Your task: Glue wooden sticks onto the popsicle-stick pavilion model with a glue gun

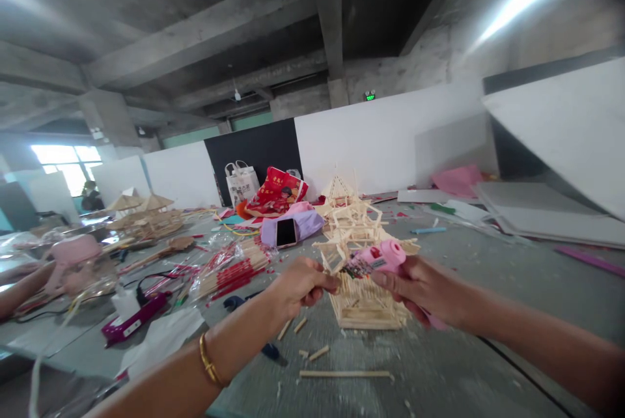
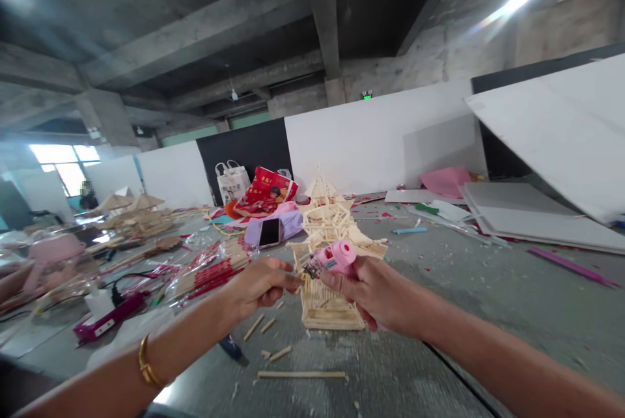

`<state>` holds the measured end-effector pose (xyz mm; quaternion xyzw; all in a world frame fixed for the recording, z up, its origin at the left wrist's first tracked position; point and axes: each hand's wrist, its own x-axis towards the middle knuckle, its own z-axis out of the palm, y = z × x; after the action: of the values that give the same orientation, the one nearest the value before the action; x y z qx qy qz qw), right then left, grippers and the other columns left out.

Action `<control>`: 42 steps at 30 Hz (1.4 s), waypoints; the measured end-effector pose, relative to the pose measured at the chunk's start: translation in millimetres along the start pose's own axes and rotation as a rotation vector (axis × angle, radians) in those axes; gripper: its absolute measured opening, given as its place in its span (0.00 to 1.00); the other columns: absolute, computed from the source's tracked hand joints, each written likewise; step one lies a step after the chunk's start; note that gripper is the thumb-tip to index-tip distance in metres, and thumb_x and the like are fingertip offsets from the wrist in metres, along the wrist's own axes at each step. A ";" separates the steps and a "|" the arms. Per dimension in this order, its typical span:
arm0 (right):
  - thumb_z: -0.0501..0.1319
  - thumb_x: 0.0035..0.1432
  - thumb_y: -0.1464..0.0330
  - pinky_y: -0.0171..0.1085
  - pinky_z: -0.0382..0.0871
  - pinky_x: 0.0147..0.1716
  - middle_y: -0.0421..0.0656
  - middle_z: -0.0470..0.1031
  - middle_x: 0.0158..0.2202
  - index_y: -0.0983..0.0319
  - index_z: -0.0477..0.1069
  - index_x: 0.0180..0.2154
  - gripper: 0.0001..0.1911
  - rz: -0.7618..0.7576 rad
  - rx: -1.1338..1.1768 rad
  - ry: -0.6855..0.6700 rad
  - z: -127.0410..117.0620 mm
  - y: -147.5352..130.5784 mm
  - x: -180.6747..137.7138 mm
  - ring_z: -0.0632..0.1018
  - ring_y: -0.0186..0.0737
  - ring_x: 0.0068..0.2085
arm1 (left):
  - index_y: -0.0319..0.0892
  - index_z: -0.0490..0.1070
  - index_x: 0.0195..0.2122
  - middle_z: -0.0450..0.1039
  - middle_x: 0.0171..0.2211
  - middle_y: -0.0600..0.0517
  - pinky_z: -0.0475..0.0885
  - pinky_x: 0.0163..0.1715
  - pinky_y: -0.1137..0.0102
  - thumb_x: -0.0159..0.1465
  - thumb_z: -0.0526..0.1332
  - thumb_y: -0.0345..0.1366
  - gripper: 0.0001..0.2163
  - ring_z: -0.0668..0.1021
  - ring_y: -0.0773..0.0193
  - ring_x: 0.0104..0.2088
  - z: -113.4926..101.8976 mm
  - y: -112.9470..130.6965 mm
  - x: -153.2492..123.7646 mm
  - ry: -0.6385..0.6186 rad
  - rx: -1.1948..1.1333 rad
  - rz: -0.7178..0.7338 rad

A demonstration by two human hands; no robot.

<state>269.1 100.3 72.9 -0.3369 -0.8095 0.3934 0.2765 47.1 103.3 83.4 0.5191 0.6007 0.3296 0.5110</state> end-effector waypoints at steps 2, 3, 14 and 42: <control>0.51 0.60 0.50 0.24 0.52 0.10 0.33 0.58 0.13 0.63 0.57 0.22 0.25 0.003 -0.012 -0.006 -0.6 2.0 0.9 0.63 0.26 0.12 | 0.39 0.65 0.26 0.71 0.18 0.55 0.42 0.13 0.76 0.40 0.66 0.35 0.13 0.56 0.79 0.11 0.1 -0.1 -0.5 -0.004 -0.006 -0.001; 0.51 0.60 0.50 0.24 0.52 0.10 0.33 0.58 0.12 0.63 0.58 0.21 0.25 0.011 -0.017 -0.006 -0.7 2.9 1.2 0.63 0.26 0.12 | 0.39 0.65 0.26 0.70 0.18 0.55 0.42 0.13 0.76 0.40 0.66 0.35 0.13 0.56 0.79 0.11 0.1 -0.2 -0.8 -0.005 -0.008 0.000; 0.51 0.59 0.49 0.25 0.54 0.10 0.34 0.61 0.11 0.63 0.60 0.22 0.26 0.074 0.000 0.004 0.3 3.5 3.6 0.64 0.27 0.12 | 0.38 0.66 0.27 0.69 0.18 0.55 0.42 0.13 0.76 0.40 0.66 0.36 0.14 0.55 0.79 0.12 -0.7 -3.1 -1.8 -0.026 -0.037 0.017; 0.53 0.57 0.48 0.25 0.57 0.10 0.34 0.59 0.10 0.62 0.56 0.18 0.27 0.110 -0.047 0.083 -5.5 -6.1 -6.4 0.65 0.29 0.11 | 0.39 0.65 0.23 0.69 0.18 0.56 0.43 0.12 0.78 0.42 0.63 0.33 0.08 0.56 0.80 0.10 -1.0 -7.5 3.5 -0.040 -0.037 0.002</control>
<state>275.0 95.0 79.7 -0.4033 -0.7865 0.3748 0.2799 44.3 104.9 75.7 0.5166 0.5834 0.3307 0.5323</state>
